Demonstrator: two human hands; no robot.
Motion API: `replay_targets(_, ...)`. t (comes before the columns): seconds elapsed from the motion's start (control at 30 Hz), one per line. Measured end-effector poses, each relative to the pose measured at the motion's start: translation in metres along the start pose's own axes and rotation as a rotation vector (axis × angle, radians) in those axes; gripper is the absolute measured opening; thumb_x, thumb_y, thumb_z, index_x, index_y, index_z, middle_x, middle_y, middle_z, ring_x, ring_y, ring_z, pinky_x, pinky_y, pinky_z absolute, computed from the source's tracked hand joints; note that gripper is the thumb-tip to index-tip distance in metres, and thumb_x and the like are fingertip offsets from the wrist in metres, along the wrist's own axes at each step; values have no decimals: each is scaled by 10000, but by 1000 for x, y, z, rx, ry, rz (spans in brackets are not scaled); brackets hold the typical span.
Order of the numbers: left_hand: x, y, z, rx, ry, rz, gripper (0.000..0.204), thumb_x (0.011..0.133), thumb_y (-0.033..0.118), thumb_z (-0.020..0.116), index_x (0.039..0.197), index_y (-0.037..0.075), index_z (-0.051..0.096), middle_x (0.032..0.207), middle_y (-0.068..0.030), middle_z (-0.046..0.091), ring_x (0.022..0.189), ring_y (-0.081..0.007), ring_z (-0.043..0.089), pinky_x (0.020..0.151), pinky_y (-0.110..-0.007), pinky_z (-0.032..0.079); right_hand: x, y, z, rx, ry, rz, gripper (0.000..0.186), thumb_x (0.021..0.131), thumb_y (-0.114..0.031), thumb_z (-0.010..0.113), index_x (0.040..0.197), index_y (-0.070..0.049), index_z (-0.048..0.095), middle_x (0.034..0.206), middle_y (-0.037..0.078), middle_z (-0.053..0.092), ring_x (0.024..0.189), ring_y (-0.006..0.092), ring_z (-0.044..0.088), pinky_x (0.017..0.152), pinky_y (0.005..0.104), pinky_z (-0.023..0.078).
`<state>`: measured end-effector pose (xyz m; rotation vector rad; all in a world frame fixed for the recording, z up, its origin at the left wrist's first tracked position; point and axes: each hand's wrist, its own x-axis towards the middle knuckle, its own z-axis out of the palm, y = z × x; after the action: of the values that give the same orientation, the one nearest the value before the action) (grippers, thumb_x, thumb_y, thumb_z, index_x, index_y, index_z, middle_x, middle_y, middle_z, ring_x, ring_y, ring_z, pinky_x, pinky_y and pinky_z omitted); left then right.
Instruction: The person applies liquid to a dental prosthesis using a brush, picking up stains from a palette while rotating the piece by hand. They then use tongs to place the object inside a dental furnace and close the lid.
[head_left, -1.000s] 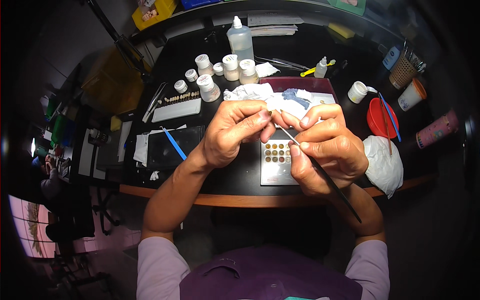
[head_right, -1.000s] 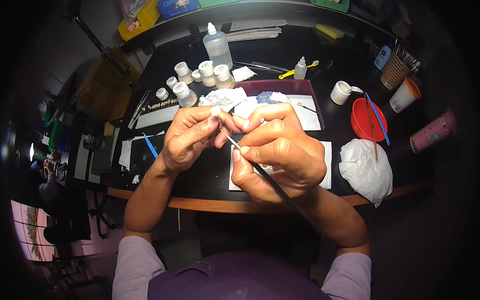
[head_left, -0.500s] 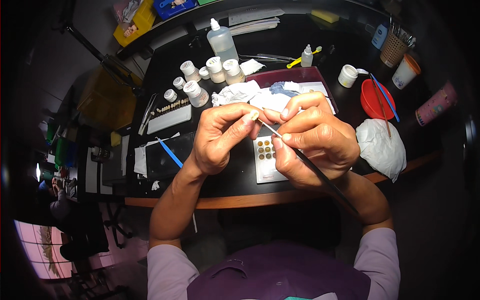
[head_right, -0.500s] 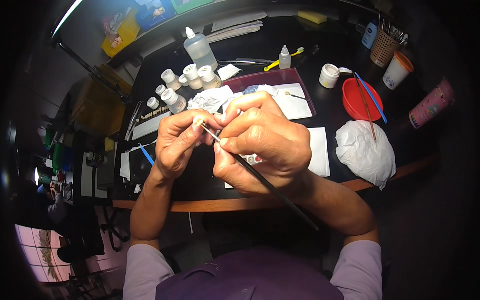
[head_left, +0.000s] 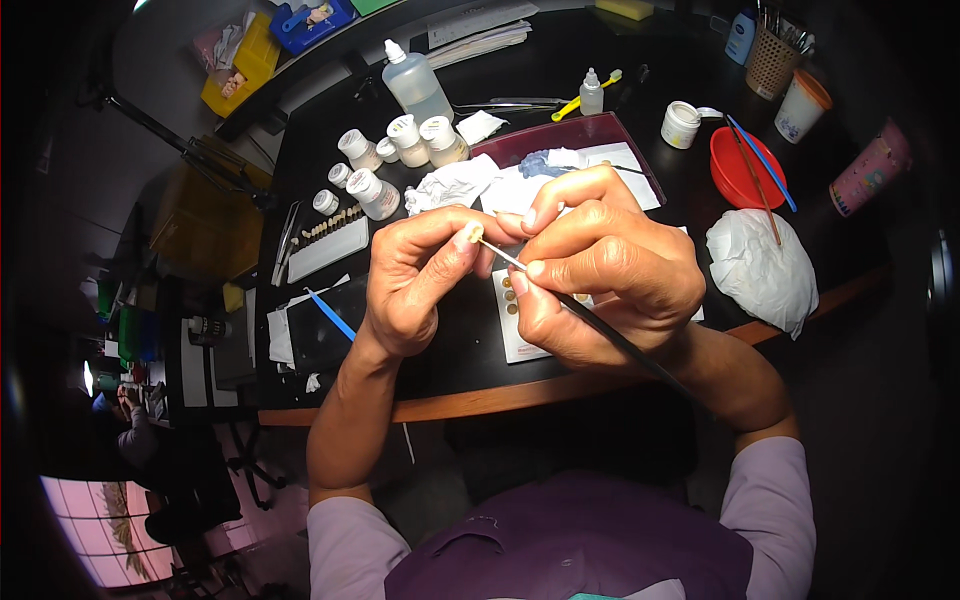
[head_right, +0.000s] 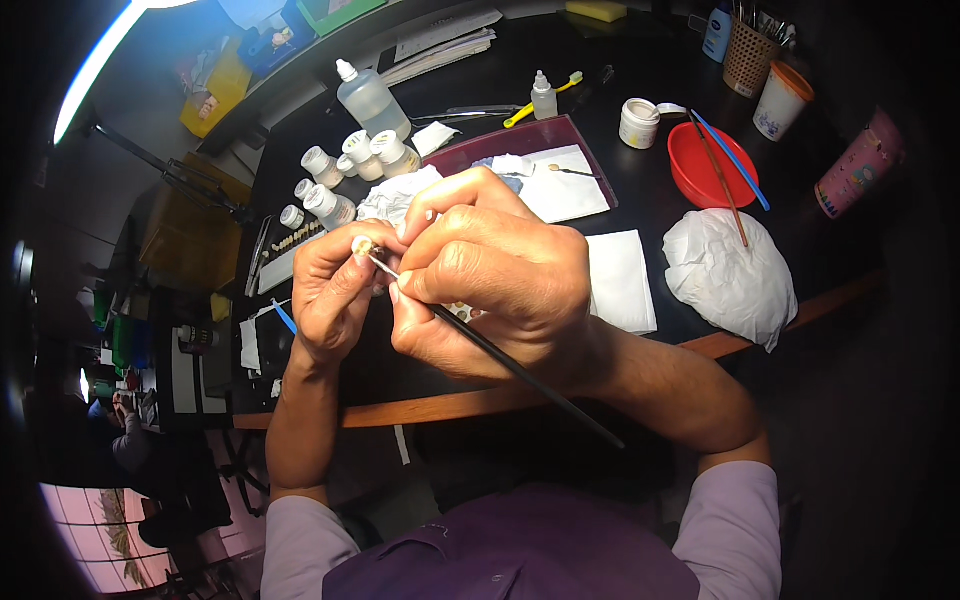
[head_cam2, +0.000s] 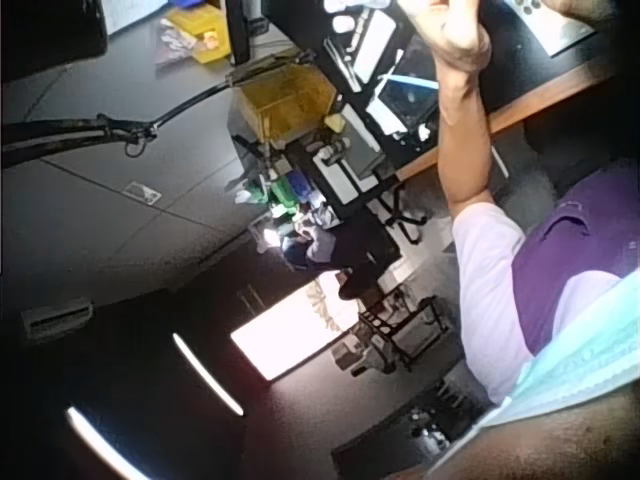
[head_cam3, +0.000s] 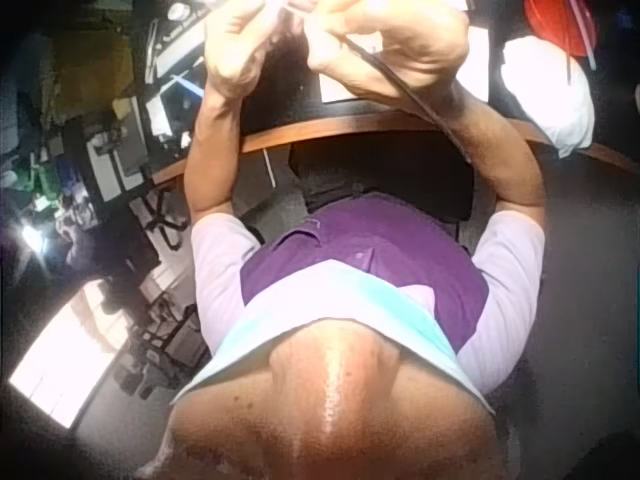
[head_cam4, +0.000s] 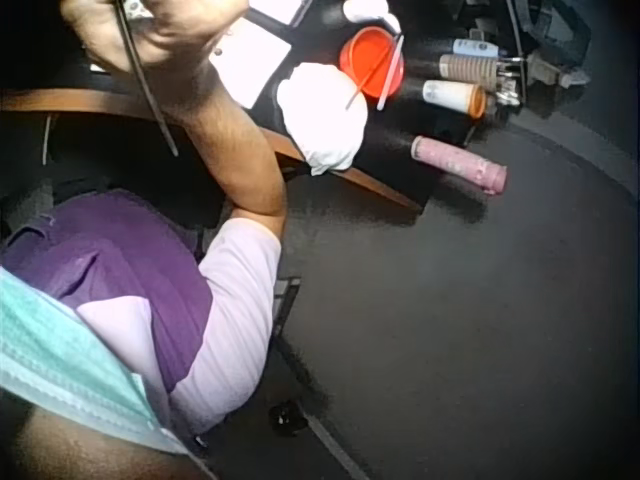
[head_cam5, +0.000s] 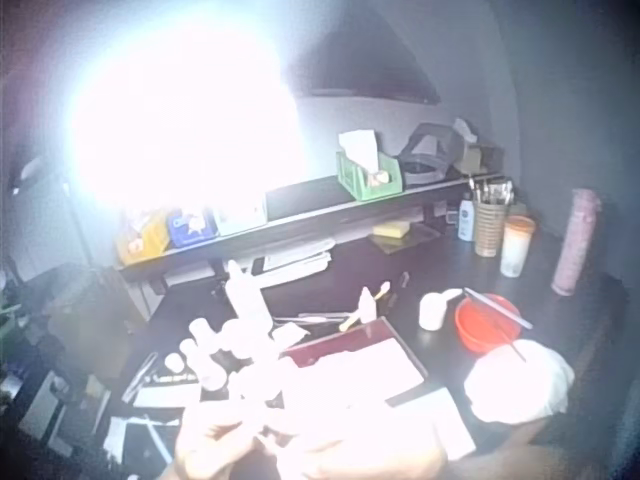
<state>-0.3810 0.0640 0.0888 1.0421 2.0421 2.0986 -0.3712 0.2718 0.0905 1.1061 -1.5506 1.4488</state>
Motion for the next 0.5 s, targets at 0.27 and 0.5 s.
replay_targets(0.27,1,-1,0,25,10,17,300,1051,128,525,1086,-90,728,1128,-157,760,770,-89,560,728,-247,478,1,1,-3,2,-45,-21,230,712,75,813,889,-16,699,807,90,716,853,260,656,777,368,556)
replay_targets(0.5,1,-1,1,40,14,14,305,1053,137,527,1088,-87,730,1118,-153,762,765,-93,560,728,-252,479,1,0,-2,2,-32,-32,225,703,81,803,880,-13,698,800,88,710,849,264,660,780,368,558)
